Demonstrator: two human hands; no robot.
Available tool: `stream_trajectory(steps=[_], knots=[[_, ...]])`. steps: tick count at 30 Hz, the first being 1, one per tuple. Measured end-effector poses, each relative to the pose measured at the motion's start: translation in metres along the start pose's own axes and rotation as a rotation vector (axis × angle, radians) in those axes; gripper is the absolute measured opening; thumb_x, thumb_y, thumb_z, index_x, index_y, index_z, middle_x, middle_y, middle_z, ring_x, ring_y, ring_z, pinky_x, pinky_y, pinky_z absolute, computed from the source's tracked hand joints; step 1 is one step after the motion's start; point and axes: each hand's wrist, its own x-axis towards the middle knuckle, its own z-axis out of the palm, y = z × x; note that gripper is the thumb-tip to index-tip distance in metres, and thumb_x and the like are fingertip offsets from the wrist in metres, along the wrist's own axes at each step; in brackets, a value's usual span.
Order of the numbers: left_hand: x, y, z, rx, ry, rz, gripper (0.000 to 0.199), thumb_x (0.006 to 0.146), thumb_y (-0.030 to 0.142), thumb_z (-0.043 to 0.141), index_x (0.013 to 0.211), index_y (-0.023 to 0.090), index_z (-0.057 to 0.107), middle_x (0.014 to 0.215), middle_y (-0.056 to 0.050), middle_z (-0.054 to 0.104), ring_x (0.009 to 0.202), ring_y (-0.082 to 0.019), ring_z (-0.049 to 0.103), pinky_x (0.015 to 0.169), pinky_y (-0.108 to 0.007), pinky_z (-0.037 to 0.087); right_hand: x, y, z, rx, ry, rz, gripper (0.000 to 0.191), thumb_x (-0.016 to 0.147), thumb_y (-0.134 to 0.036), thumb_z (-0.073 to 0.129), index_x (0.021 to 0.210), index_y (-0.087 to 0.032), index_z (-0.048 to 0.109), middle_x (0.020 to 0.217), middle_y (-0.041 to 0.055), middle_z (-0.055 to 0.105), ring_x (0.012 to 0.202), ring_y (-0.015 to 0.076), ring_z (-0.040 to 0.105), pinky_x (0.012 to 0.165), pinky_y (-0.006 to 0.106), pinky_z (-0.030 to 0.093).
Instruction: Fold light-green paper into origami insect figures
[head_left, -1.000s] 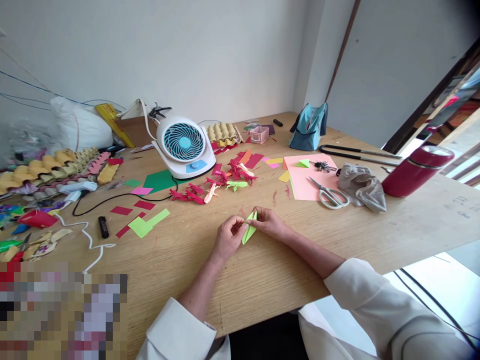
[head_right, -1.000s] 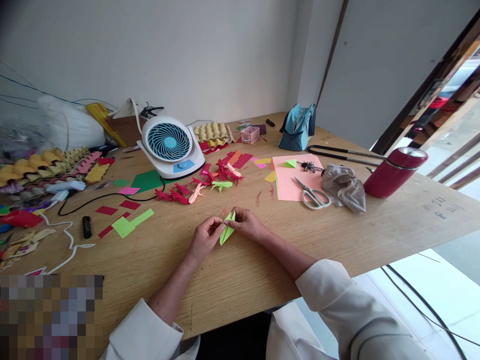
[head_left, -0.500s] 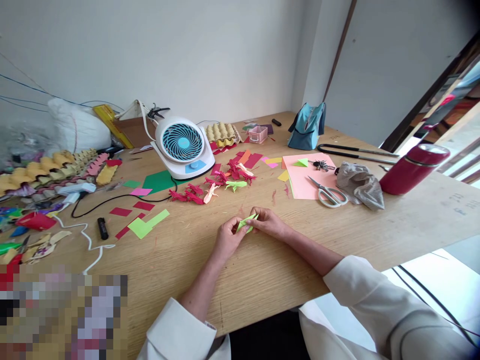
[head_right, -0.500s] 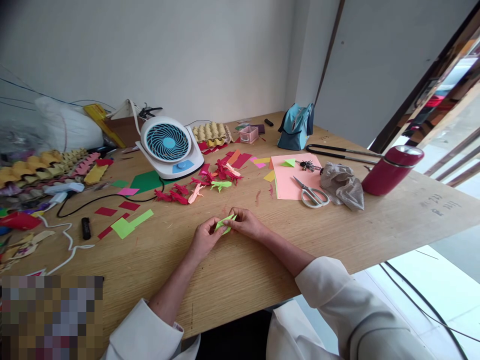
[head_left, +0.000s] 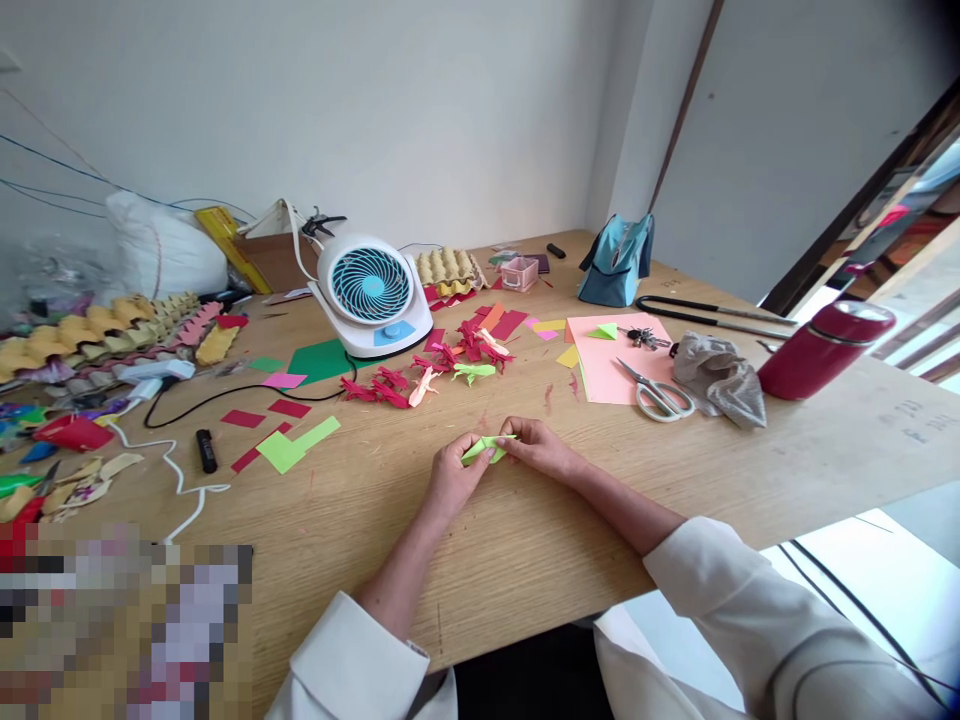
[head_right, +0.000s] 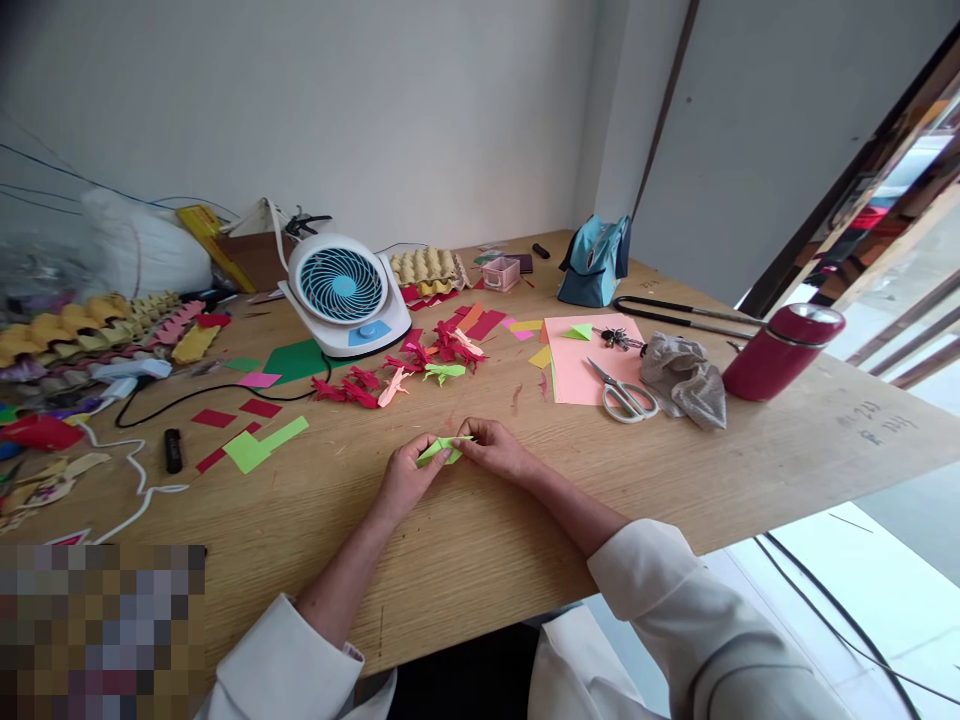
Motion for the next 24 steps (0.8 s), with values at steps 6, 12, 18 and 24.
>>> stream_trajectory(steps=[6, 12, 18, 24], knots=[[0.0012, -0.0018, 0.0017, -0.02, 0.011, -0.018, 0.022, 0.083, 0.036, 0.058, 0.072, 0.017, 0.06, 0.062, 0.004, 0.052, 0.06, -0.011, 0.044, 0.058, -0.021, 0.033, -0.0015, -0.0035, -0.0004, -0.046, -0.004, 0.007, 0.048, 0.077, -0.065, 0.065, 0.076, -0.019, 0.053, 0.059, -0.0043, 0.052, 0.055, 0.0099, 0.044, 0.054, 0.023, 0.034], [-0.0002, 0.0038, 0.0001, -0.047, 0.017, -0.022, 0.019, 0.082, 0.032, 0.057, 0.073, 0.016, 0.06, 0.065, 0.005, 0.053, 0.065, -0.011, 0.047, 0.061, -0.02, 0.035, -0.0031, -0.0061, -0.0008, -0.067, -0.012, -0.003, 0.046, 0.078, -0.065, 0.064, 0.075, -0.02, 0.054, 0.061, -0.0035, 0.055, 0.055, 0.0108, 0.046, 0.056, 0.024, 0.036], [0.001, 0.0028, 0.0012, -0.052, 0.031, -0.02, 0.02, 0.08, 0.031, 0.06, 0.068, 0.016, 0.056, 0.061, 0.006, 0.047, 0.061, -0.01, 0.042, 0.059, -0.021, 0.031, -0.0025, -0.004, -0.002, -0.088, -0.019, -0.006, 0.043, 0.079, -0.063, 0.064, 0.076, -0.021, 0.055, 0.061, -0.0033, 0.054, 0.057, 0.0124, 0.048, 0.059, 0.027, 0.039], [0.0007, 0.0038, -0.0005, -0.061, 0.021, -0.013, 0.021, 0.081, 0.033, 0.058, 0.069, 0.016, 0.057, 0.061, 0.006, 0.046, 0.06, -0.01, 0.041, 0.057, -0.021, 0.03, -0.0034, -0.007, -0.0032, -0.143, -0.031, -0.015, 0.043, 0.082, -0.063, 0.062, 0.077, -0.02, 0.056, 0.06, -0.0032, 0.054, 0.058, 0.0126, 0.048, 0.06, 0.026, 0.038]])
